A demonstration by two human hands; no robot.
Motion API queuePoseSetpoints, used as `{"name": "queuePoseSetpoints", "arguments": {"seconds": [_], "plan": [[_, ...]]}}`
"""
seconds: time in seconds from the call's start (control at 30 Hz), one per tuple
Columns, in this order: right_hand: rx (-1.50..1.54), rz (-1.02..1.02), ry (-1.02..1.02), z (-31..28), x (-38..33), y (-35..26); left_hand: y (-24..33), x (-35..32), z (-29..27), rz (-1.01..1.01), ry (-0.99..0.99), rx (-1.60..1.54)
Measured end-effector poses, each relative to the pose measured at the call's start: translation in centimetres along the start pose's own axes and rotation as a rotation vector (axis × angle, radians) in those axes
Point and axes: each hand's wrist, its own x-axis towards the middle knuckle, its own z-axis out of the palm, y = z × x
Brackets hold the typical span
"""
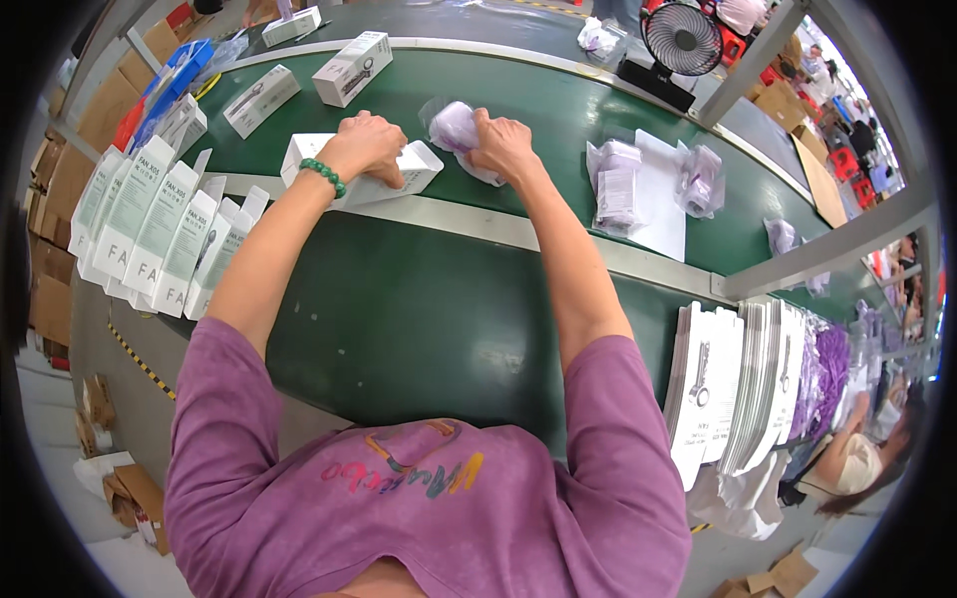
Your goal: The person inserts packaged fans into cardboard boxes and closes the flaps, fastens a strap buckle around their waist, and places additional packaged fans into boxes.
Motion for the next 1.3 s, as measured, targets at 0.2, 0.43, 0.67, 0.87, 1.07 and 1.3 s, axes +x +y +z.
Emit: {"name": "queuePoseSetpoints", "arguments": {"seconds": [0.2, 0.43, 0.67, 0.87, 1.07, 1.3], "plan": [[0.250, -0.065, 0.131, -0.6, -1.6, 2.0, -0.5, -1.3, 1.5, -0.018, 0.090, -0.085], [0.160, -0.309, -0.083, -1.7, -5.7, 1.3, -0.2, -5.2, 4.1, 0.083, 0.394, -0.121], [0.332, -0.652, -0.017, -1.4, -8.0, -1.8, 1.6, -8.6, 7.1, 0.138, 0.498, -0.510], [0.359, -0.286, 0.057, -2.8, -10.3, 0.1, 2.5, -10.0, 8.2, 0.143, 0.592, -0.644], [0.401, -0.481, 0.063, -1.5, -10.1, 0.1, 2.8, -10.4, 7.8, 0.135, 0.586, -0.640], [0.140, -0.652, 0.154, -1.5, -9.2, -1.6, 3.3, -11.0, 8.6, 0.140, 0.536, -0.560]]}}
